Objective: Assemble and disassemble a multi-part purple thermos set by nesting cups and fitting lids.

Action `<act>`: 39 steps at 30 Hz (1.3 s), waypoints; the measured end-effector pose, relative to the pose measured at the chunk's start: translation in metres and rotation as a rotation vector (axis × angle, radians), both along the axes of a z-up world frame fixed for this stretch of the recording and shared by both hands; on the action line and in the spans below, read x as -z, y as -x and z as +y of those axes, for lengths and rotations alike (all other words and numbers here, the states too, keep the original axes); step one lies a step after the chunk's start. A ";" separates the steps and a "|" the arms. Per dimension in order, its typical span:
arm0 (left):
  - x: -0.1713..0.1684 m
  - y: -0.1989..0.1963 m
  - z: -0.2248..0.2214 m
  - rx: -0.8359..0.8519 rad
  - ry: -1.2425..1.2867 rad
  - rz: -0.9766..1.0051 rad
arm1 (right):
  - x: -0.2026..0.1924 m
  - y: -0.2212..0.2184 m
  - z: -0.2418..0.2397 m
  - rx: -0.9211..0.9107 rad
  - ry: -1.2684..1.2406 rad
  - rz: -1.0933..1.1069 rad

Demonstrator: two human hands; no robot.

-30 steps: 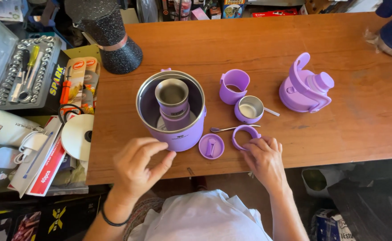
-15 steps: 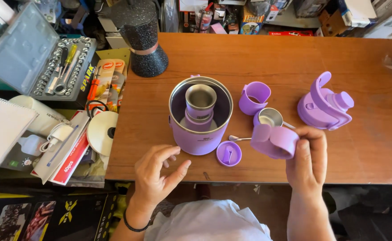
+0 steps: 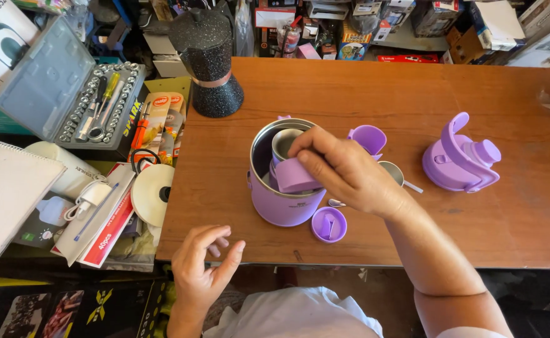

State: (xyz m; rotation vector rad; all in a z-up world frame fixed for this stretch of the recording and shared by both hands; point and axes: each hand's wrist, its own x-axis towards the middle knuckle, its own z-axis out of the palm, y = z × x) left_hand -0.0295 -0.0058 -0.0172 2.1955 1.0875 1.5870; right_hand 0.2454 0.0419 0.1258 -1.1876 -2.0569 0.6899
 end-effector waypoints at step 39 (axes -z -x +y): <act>0.002 0.010 -0.003 -0.055 0.062 -0.031 | 0.012 -0.015 0.053 -0.414 0.064 -0.497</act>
